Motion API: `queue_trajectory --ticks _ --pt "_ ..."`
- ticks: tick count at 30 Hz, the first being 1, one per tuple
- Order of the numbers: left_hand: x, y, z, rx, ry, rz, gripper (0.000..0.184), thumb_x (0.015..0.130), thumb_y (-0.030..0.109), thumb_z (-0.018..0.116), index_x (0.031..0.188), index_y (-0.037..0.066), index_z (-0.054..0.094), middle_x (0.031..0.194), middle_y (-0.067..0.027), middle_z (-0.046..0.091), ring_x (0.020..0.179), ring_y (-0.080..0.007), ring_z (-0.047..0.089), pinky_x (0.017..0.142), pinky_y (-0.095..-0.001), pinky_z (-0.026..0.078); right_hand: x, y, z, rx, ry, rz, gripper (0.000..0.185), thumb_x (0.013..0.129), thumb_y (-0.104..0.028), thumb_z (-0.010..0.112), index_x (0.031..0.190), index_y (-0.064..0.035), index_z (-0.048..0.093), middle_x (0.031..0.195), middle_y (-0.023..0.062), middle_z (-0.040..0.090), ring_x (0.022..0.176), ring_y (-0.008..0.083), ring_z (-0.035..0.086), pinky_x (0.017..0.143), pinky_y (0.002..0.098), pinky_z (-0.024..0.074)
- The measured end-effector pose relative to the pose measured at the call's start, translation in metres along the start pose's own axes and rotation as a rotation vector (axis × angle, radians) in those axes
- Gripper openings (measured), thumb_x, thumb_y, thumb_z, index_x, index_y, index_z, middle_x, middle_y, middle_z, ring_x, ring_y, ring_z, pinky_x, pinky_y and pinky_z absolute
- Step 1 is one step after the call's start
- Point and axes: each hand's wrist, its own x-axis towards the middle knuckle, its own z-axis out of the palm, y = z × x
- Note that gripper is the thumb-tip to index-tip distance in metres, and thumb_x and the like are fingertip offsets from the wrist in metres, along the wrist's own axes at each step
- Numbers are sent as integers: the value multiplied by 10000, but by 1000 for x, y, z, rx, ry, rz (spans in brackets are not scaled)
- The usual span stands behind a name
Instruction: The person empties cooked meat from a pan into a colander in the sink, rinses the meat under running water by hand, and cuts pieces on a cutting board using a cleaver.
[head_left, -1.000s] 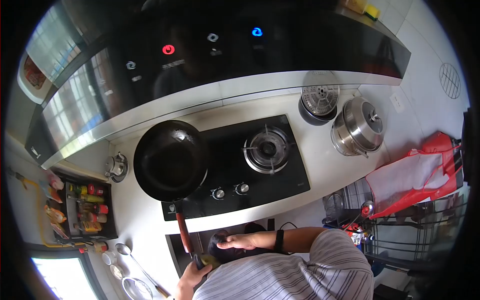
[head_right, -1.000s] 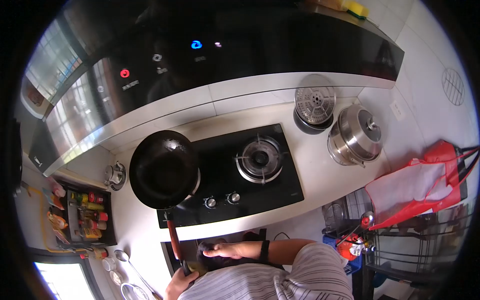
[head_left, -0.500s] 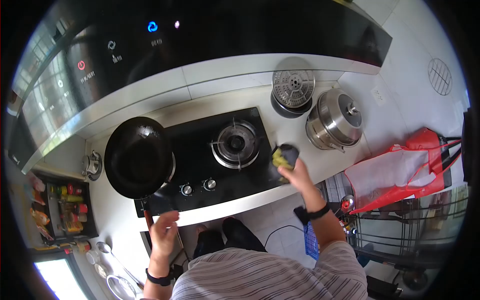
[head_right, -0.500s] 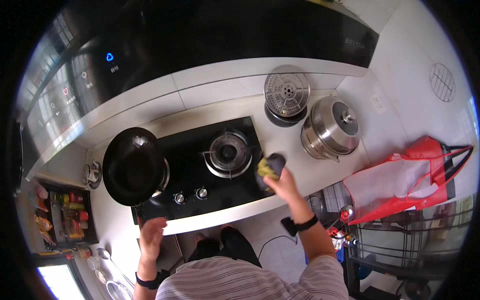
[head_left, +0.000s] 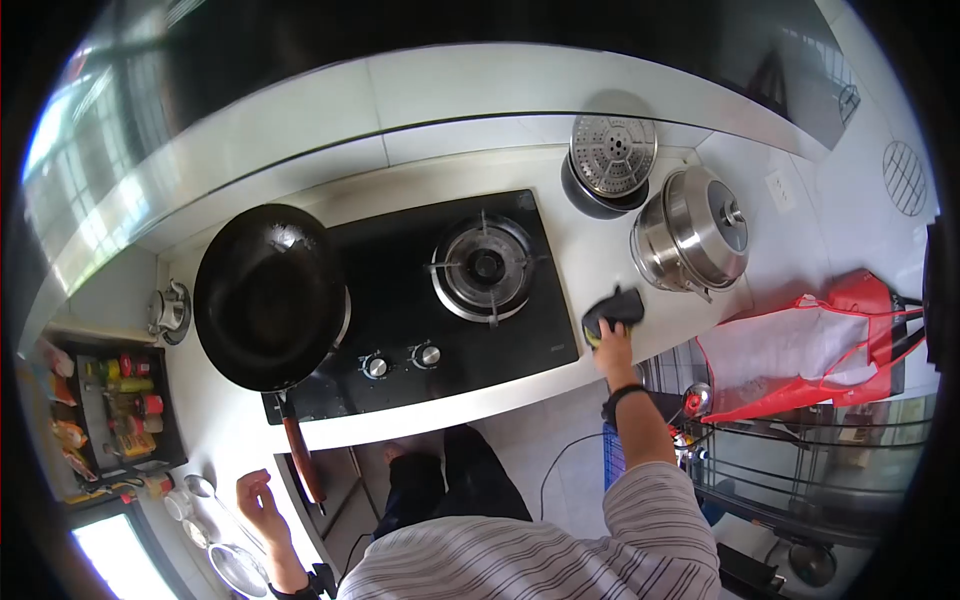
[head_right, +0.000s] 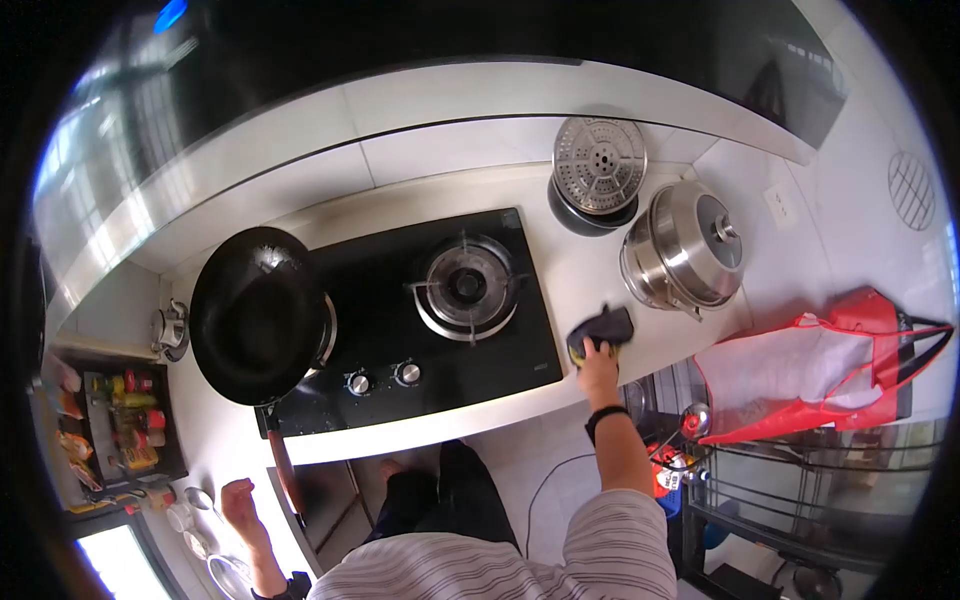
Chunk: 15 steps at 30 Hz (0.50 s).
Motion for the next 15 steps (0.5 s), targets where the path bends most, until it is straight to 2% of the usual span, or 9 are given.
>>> queue_trajectory --ticks 2,3,5,7,9,10,15 --pt "-6 -23 -12 -2 26 -11 177 791 -74 428 871 7 564 849 -57 584 768 -129 534 693 -246 415 -48 -27 -2 -21 13 87 609 722 -139 610 1279 -157 365 1182 260 433 1039 437 502 905 469 422" --pt "-10 -35 -16 -47 34 -25 174 792 -68 428 869 8 564 851 -60 586 773 -131 536 696 -248 419 -59 -38 7 -30 14 78 609 722 -139 610 1279 -157 365 1182 260 433 1039 437 502 905 469 422" --pt "-16 -47 -26 -114 70 -39 163 790 -53 431 861 6 566 850 -70 593 785 -140 555 704 -253 432 -78 -68 25 268 -41 432 612 717 -181 616 1244 -73 325 1128 295 451 980 435 535 866 473 446" --pt "-23 -73 -44 -140 64 1 139 780 -45 472 871 -8 570 874 -88 597 786 -163 584 724 -269 457 -102 -97 36 277 -72 427 606 720 -190 610 1225 -39 310 1108 301 458 970 435 540 853 473 453" --pt "-23 -60 -60 -60 68 -25 152 771 -72 473 878 -19 567 869 -92 591 811 -171 581 756 -281 465 -132 -162 32 270 -113 413 580 727 -197 627 1162 22 312 1110 309 479 999 422 540 874 453 447" --pt "-24 -63 -71 -72 67 -23 159 769 -79 466 876 -20 567 860 -91 590 820 -173 578 757 -279 462 -146 -187 45 267 -93 322 631 729 -201 608 1207 39 272 1083 309 470 954 429 545 838 456 463" --pt "-39 -90 -143 -210 185 -155 199 770 -99 429 863 5 572 890 -79 608 825 -135 563 755 -238 422 -216 -330 71 243 -120 78 699 729 -239 644 1188 109 247 1072 326 461 946 407 549 809 418 487"
